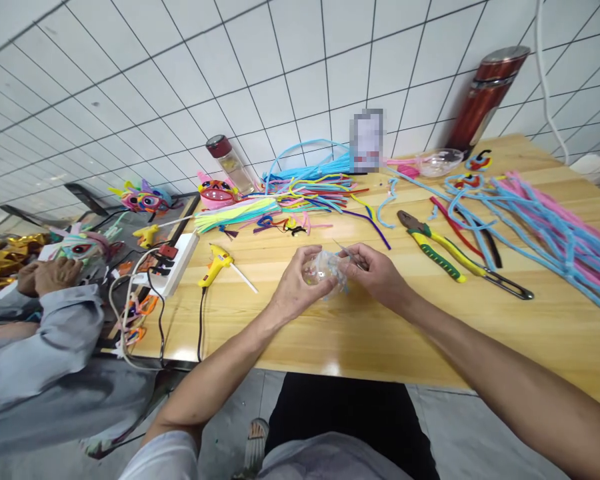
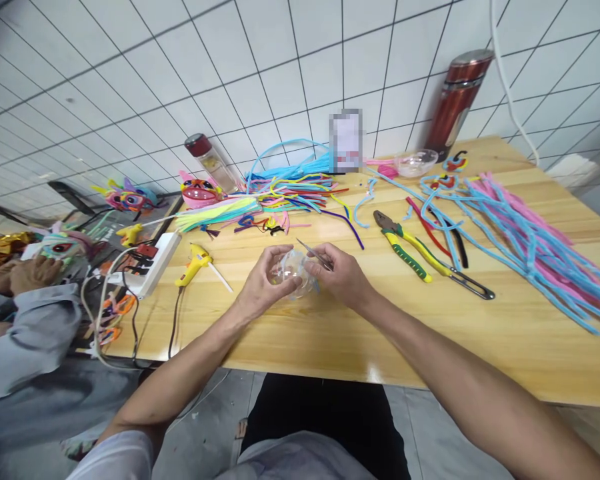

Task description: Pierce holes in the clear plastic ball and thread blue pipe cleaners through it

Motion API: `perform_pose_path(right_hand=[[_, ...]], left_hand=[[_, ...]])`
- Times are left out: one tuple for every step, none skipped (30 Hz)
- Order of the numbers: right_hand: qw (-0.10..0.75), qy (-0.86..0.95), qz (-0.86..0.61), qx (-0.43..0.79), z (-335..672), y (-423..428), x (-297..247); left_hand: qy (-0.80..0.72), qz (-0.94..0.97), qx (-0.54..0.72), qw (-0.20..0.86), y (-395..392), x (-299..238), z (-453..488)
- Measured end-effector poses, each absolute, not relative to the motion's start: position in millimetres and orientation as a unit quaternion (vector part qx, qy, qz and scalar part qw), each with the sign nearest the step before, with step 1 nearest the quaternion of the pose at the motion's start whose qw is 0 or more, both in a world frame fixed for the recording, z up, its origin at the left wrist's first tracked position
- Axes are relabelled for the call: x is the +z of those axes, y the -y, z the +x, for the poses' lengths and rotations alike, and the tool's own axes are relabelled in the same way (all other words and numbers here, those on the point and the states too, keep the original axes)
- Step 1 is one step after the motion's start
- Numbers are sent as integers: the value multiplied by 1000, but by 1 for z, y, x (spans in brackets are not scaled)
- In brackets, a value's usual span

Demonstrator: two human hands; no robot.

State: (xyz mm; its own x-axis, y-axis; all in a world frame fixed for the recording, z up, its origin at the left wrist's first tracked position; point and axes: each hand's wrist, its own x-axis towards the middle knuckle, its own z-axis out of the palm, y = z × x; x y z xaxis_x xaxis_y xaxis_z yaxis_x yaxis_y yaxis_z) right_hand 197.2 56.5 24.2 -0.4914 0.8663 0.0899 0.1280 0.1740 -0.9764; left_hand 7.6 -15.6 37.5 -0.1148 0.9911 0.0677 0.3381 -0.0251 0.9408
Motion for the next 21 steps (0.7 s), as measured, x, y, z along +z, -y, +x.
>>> perform_pose_path(right_hand=[[343, 680, -358, 540, 197, -57, 22], [338, 679, -353, 549, 197, -57, 20], [333, 678, -350, 554, 197, -57, 18], [331, 677, -349, 558, 196, -57, 15], [330, 674, -349, 561, 196, -57, 13], [331, 669, -348, 567, 196, -58, 11], [332, 663, -346, 575, 196, -58, 9], [333, 657, -344, 583, 196, -58, 7], [335, 651, -342, 590, 196, -59, 7], [337, 646, -341, 594, 195, -59, 7], [339, 643, -342, 596, 195, -59, 8], [340, 642, -345, 594, 194, -59, 9], [341, 642, -350, 591, 194, -58, 10], [340, 644, -354, 588, 193, -57, 12], [337, 646, -356, 585, 193, -56, 14], [335, 650, -357, 582, 192, -55, 16], [333, 654, -358, 578, 192, -53, 18], [331, 659, -357, 573, 192, -51, 19], [329, 665, -356, 569, 191, -49, 21], [326, 671, -353, 565, 191, -48, 22], [324, 676, -349, 562, 191, -46, 23]], left_hand=[[-600, 551, 447, 370, 15, 40, 7], [-603, 543, 447, 376, 15, 41, 7], [-605, 535, 452, 379, 14, 42, 8], [-605, 528, 459, 381, 13, 42, 8], [-603, 523, 466, 382, 12, 41, 9], [-600, 520, 474, 381, 10, 39, 10], [-595, 518, 484, 378, 9, 38, 12], [-589, 516, 495, 376, 7, 36, 13], [-584, 513, 507, 372, 6, 34, 14], [-582, 509, 518, 366, 4, 33, 15], [-581, 505, 527, 359, 3, 32, 15], [-582, 504, 532, 353, 3, 31, 15], [-583, 505, 533, 347, 3, 30, 14], [-585, 510, 531, 341, 4, 29, 13], [-585, 518, 526, 335, 5, 28, 11], [-583, 530, 521, 326, 6, 26, 9], [-580, 547, 516, 313, 7, 25, 7], [-577, 564, 512, 296, 9, 23, 4], [-573, 580, 508, 277, 10, 22, 1], [-569, 593, 507, 260, 11, 20, -1], [-566, 601, 507, 246, 12, 18, -3]])
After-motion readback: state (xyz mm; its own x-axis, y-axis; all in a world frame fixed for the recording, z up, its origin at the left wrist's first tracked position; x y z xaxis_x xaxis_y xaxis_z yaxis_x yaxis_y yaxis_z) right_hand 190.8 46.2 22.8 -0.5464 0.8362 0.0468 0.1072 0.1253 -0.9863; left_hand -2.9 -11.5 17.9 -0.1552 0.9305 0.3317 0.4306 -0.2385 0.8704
